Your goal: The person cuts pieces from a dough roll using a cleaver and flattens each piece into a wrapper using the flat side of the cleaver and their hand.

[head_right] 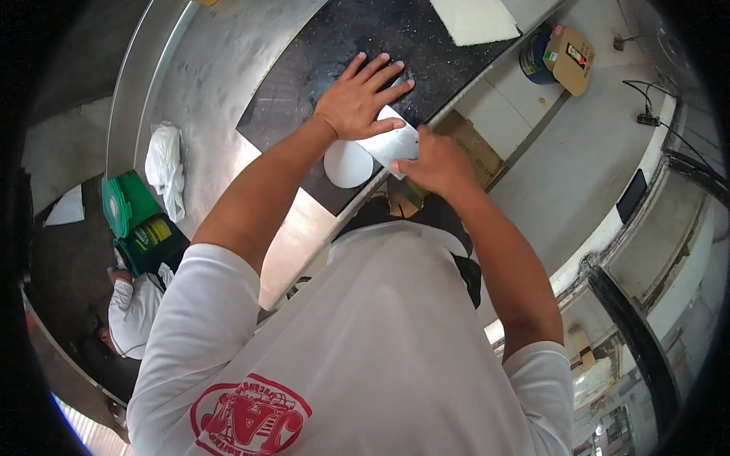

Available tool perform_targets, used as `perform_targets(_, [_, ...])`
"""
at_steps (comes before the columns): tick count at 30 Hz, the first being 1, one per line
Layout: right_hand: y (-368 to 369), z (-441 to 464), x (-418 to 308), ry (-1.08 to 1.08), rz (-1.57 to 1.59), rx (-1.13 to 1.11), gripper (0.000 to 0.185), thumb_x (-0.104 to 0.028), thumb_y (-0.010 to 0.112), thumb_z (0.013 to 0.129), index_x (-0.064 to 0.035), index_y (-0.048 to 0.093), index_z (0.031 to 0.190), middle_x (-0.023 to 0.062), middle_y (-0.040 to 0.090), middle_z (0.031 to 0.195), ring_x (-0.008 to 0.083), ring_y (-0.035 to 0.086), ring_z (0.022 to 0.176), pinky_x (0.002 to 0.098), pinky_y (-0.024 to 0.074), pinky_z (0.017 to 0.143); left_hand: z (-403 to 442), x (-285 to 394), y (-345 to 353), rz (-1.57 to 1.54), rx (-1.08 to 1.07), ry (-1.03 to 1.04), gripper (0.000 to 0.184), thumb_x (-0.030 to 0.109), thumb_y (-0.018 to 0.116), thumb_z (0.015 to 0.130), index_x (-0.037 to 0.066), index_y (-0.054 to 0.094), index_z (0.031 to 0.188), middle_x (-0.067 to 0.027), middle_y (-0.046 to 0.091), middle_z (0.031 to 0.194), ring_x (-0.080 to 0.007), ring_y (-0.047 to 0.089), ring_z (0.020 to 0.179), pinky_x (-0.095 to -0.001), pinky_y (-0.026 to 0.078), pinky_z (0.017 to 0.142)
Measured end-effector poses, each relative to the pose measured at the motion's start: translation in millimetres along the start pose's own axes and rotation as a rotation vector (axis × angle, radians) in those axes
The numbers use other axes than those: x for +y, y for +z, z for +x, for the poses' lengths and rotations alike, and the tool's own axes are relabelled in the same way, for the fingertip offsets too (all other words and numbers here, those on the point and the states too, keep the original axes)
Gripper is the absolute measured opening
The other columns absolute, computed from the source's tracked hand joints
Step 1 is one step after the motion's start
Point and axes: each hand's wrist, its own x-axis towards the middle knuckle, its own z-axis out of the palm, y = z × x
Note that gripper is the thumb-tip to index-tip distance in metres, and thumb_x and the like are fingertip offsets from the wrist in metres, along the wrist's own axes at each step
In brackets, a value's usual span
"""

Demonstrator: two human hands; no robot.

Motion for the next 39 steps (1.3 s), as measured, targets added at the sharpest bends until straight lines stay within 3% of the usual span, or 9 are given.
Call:
perform_targets(5, [74.8,-51.9,51.9,-0.154,0.383,-0.171,0.077,-0.042,0.081,0.08,0.0053,0.052,0.134,0.0325,0.064,0.122,0.0428,0.062,0.121,0.0535,0.0474,0.1,-54.1,62.2,13.1,-0.169,-0.072,0.063,0.068,0.066,0.055,0.092,0.025,0.054,0.147,-0.0066,0.041,0.16,-0.0358,0.029,0.153,-0.0642,0.02,0.122])
perform_targets(8, [67.3,-56.6,51.2,-0.015,0.214,0.117,0.076,-0.042,0.081,0.08,0.0036,0.052,0.133,0.0322,0.067,0.117,0.0444,0.065,0.115,0.0535,0.0499,0.096,-20.2,53.9,21.7,-0.193,-0.023,0.079,0.067,0.067,0.055,0.092,0.025,0.057,0.144,-0.0065,0.045,0.157,-0.0352,0.03,0.152,-0.0645,0.021,0.121])
perform_targets(10, [11.5,-28.3,34.0,0.122,0.08,-0.118,0.073,-0.042,0.082,0.079,0.0026,0.055,0.13,0.0308,0.069,0.112,0.0455,0.067,0.108,0.0529,0.0524,0.091,6.7,43.0,7.1,-0.037,-0.006,0.059,0.068,0.068,0.053,0.093,0.025,0.057,0.145,-0.0073,0.047,0.156,-0.0351,0.032,0.151,-0.0635,0.021,0.121])
perform_targets(13, [-9.0,0.7,34.4,-0.029,0.045,-0.013,0.069,-0.043,0.082,0.079,0.0026,0.058,0.126,0.0289,0.071,0.107,0.0457,0.069,0.103,0.0517,0.0541,0.088,26.2,12.5,9.0,-0.004,0.048,0.021,0.07,0.066,0.055,0.094,0.025,0.05,0.151,-0.0094,0.04,0.161,-0.0366,0.03,0.151,-0.063,0.019,0.122])
perform_targets(20, [102.0,-57.5,49.5,-0.173,0.219,0.028,0.074,-0.043,0.081,0.08,-0.0007,0.054,0.135,0.0283,0.07,0.112,0.0459,0.067,0.108,0.0522,0.0527,0.092,-63.6,57.4,4.6,-0.141,-0.151,0.077,0.077,0.072,0.054,0.09,0.026,0.05,0.151,-0.0087,0.036,0.164,-0.0371,0.028,0.153,-0.0637,0.018,0.123])
perform_targets(26, [20.6,-23.8,30.9,0.078,0.073,0.011,0.076,-0.042,0.084,0.077,0.0004,0.054,0.131,0.0255,0.072,0.104,0.044,0.07,0.101,0.0497,0.0542,0.087,15.0,24.3,8.2,0.051,0.026,0.131,0.075,0.076,0.045,0.093,0.029,0.05,0.15,-0.0076,0.042,0.161,-0.0347,0.031,0.152,-0.063,0.016,0.123])
perform_targets(32, [-6.0,-11.3,22.3,-0.027,0.039,0.302,0.053,-0.031,0.08,0.083,-0.0008,0.056,0.119,0.0236,0.073,0.101,0.0421,0.072,0.097,0.0474,0.055,0.083,22.8,6.1,-8.5,0.034,0.39,-0.123,0.069,0.061,0.061,0.092,0.023,0.052,0.148,-0.0101,0.049,0.154,-0.0344,0.039,0.146,-0.0619,0.023,0.12])
perform_targets(33, [-4.7,-15.4,14.0,0.034,0.041,0.285,0.051,-0.028,0.078,0.086,-0.0022,0.054,0.124,0.0262,0.07,0.112,0.0474,0.067,0.106,0.0517,0.0536,0.088,10.6,0.6,-12.5,-0.049,0.527,-0.138,0.062,0.05,0.068,0.09,0.017,0.057,0.142,-0.0125,0.058,0.143,-0.0377,0.047,0.139,-0.0601,0.032,0.115])
perform_targets(39, [137.0,-45.4,-40.5,0.032,0.222,0.306,0.051,-0.027,0.076,0.088,0.0008,0.05,0.122,0.0315,0.067,0.114,0.0512,0.064,0.109,0.0529,0.0506,0.092,-134.7,-10.1,-5.7,-0.405,0.544,-0.41,0.05,0.026,0.07,0.094,0.004,0.06,0.137,-0.0208,0.061,0.137,-0.0417,0.057,0.128,-0.0471,0.042,0.112])
